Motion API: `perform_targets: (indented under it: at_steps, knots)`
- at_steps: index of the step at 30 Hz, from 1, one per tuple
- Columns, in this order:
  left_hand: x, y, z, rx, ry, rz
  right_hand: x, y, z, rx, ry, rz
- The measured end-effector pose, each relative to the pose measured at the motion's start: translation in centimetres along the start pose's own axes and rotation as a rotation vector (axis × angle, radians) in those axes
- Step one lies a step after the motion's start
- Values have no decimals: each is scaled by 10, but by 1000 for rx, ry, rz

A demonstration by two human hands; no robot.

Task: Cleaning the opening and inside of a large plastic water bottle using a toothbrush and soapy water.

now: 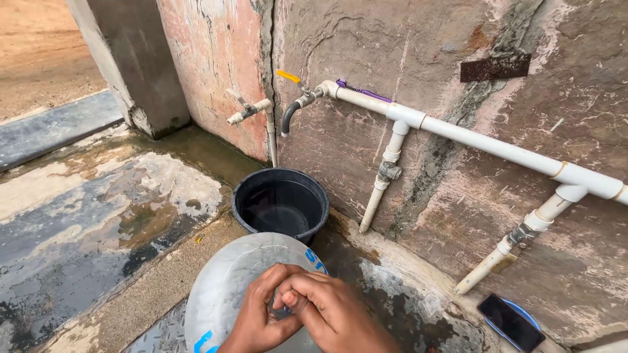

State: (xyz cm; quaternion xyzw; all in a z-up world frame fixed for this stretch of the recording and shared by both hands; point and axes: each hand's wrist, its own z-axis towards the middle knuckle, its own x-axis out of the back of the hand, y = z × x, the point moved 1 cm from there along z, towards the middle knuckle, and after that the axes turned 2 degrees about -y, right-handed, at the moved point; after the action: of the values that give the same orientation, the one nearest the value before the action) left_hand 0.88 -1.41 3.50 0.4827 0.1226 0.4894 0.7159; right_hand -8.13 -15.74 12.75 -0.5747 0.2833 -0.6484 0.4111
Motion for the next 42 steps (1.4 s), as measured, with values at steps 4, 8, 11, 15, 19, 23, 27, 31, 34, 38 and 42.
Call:
perform_targets:
  at_steps: [4,8,11,15,19,23,27,31,34,38,42]
  knots:
    - [-2,-18,11,22,-30,-17,-9,35,5,-218,-39,251]
    - [-10,-26,10,75,4,-37,0,71,5,90,57,31]
    - [-12,-62,11,57,40,-25,-11,108,31,-7,-153,94]
    - [-3,-80,24,49,62,16,-8,171,54,63,-194,-29]
    - [-9,-37,6,-56,121,-33,3,107,16,62,2,103]
    - [-2,0,4,-45,93,-46,-3,76,21,-24,38,87]
    - [5,12,7,46,-28,-5,5,51,9,-103,92,28]
    - [-3,8,3,-35,-2,4,26,26,-18,58,268,38]
    - [3,15,6,-23,-6,-19,15,16,-2,80,217,35]
    - [3,15,4,3,-25,-13,8,29,-7,-116,153,-66]
    - [1,11,3,-41,-7,-1,23,5,-26,50,259,-5]
